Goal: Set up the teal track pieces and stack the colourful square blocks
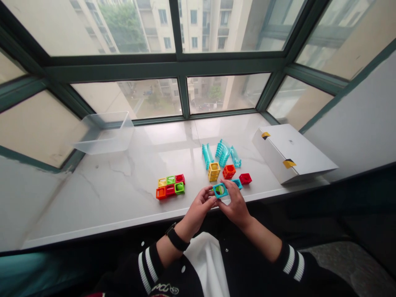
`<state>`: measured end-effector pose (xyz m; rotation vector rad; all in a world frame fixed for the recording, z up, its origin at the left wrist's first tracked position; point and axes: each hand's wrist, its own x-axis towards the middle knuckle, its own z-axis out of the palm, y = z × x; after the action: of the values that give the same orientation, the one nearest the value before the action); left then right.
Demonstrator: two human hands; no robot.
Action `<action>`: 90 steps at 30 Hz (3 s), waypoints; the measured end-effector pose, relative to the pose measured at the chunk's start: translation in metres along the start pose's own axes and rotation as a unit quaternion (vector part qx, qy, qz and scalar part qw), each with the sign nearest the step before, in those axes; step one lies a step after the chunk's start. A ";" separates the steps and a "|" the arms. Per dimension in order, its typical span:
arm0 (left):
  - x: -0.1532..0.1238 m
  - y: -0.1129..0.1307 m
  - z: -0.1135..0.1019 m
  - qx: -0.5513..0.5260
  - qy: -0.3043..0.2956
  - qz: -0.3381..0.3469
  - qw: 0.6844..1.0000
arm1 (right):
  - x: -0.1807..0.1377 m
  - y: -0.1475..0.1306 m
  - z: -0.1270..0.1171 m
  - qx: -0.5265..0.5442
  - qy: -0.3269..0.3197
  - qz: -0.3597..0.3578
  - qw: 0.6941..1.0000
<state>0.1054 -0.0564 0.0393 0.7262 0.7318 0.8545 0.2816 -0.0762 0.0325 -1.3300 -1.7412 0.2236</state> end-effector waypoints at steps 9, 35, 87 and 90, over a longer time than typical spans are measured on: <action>0.003 -0.002 -0.002 0.046 -0.029 -0.019 0.998 | -0.005 0.032 -0.036 -0.042 0.049 0.048 0.997; 0.107 -0.031 0.029 0.649 -0.068 0.174 0.737 | -0.021 0.070 -0.046 -0.054 0.064 0.117 0.990; 0.105 -0.028 0.031 0.650 -0.075 0.186 0.733 | -0.018 0.091 -0.026 -0.026 0.029 0.138 0.990; 0.096 -0.021 0.028 0.656 -0.086 0.195 0.724 | -0.020 0.092 -0.024 -0.035 0.032 0.138 0.989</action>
<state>0.1800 0.0080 0.0121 2.2790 0.9879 0.5012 0.3619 -0.0643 -0.0211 -1.6125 -1.5200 0.2720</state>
